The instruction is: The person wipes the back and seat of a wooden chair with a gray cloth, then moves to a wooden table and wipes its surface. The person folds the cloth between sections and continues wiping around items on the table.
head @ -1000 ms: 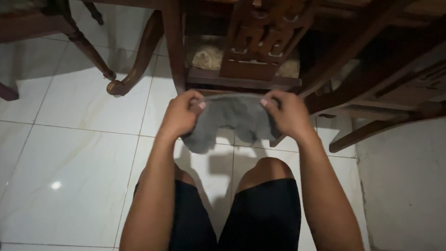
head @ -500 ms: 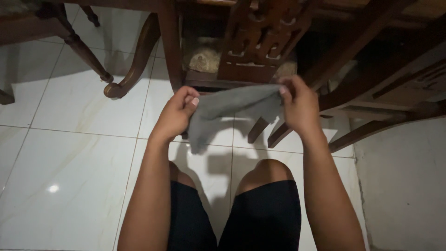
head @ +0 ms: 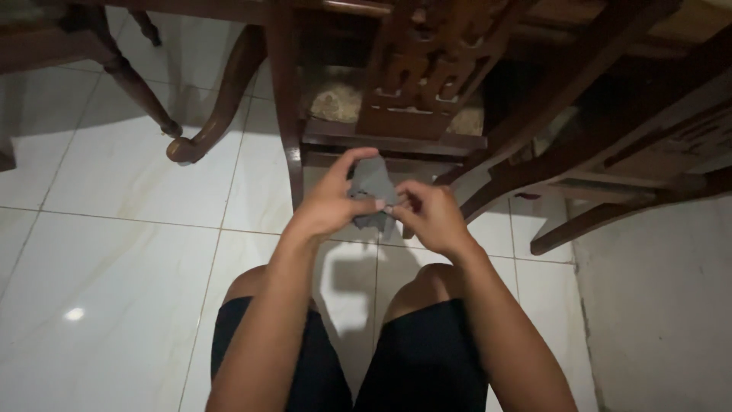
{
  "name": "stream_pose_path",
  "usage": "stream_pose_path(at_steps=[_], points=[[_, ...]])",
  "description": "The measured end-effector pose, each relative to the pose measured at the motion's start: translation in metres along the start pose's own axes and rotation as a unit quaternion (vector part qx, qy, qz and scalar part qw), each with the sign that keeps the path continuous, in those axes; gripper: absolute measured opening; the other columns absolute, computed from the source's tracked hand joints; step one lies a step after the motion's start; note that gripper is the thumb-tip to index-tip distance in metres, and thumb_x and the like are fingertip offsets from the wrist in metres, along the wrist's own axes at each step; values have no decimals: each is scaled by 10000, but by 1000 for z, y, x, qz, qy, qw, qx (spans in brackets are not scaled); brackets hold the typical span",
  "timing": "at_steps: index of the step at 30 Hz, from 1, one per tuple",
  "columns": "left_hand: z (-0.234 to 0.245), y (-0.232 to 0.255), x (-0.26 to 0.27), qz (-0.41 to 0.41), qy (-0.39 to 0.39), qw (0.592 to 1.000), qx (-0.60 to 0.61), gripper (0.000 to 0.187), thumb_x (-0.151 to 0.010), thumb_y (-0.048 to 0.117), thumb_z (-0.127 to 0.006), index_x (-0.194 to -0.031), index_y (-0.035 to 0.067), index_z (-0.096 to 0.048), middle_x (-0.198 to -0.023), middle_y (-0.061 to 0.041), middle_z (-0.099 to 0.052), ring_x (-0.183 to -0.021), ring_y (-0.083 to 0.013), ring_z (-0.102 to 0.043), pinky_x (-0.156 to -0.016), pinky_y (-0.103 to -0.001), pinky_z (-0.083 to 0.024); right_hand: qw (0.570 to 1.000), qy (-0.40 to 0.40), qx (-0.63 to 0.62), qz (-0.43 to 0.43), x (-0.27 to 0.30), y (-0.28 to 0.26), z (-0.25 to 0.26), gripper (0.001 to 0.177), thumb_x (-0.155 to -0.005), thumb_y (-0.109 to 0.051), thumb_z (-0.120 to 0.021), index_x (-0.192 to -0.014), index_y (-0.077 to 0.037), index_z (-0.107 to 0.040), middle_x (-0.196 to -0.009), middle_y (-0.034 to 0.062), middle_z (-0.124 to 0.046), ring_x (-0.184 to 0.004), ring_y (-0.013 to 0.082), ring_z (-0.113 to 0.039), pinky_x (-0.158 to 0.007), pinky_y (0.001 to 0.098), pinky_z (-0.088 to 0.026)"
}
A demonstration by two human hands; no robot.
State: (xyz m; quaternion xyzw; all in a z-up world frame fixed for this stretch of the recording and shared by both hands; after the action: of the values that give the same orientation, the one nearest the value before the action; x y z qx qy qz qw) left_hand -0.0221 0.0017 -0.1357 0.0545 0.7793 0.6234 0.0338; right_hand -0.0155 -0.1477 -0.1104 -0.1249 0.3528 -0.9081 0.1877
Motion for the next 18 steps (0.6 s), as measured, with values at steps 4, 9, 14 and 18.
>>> stream_pose_path(at_steps=[4, 9, 14, 18], points=[[6, 5, 8, 13, 5, 996, -91, 756, -721, -20, -811, -1402, 151, -530, -1320, -86, -640, -1181, -229, -655, -957, -356, -539, 999, 34, -5, 17, -2, 15, 6, 199, -884, -160, -737, -1042, -38, -730, -797, 121, -751, -712, 243, -724, -659, 362, -561], [33, -16, -6, -34, 58, 985, -161, 758, -708, -64, -782, -1404, 120, -547, -1273, -111, -674, -1181, -245, -650, -977, -371, -525, 996, 79, 27, 17, -3, -5, 23, 220, -945, -184, -647, -1107, -57, -723, -798, 139, -726, -668, 253, -716, -646, 363, -548], [68, -7, 3, 2, 198, 913, -357, 489, -779, -57, -653, -1236, 110, -694, -1053, -126, -784, -981, -276, -748, -882, -368, -564, 980, 198, 14, 32, -12, 22, 50, 194, -1023, -168, -543, -1109, -20, -635, -859, 180, -691, -779, 299, -692, -707, 425, -518], [80, 19, 13, 41, 204, 889, -408, 335, -790, 10, -728, -1099, 127, -787, -991, -154, -778, -930, -297, -748, -863, -379, -561, 970, 228, 19, 86, -11, 23, 67, 211, -1058, -176, -506, -1133, -10, -613, -935, 205, -689, -873, 343, -674, -755, 443, -505]])
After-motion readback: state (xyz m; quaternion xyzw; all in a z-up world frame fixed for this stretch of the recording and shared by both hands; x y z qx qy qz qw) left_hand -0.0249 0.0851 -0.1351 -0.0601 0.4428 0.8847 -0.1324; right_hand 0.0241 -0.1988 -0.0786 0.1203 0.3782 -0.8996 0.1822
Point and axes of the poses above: each hand's wrist, its own x-axis away from the middle knuckle, its own z-axis out of the back of the hand, y = z × x, the point moved 9 cm from there along -x, towards the middle knuckle
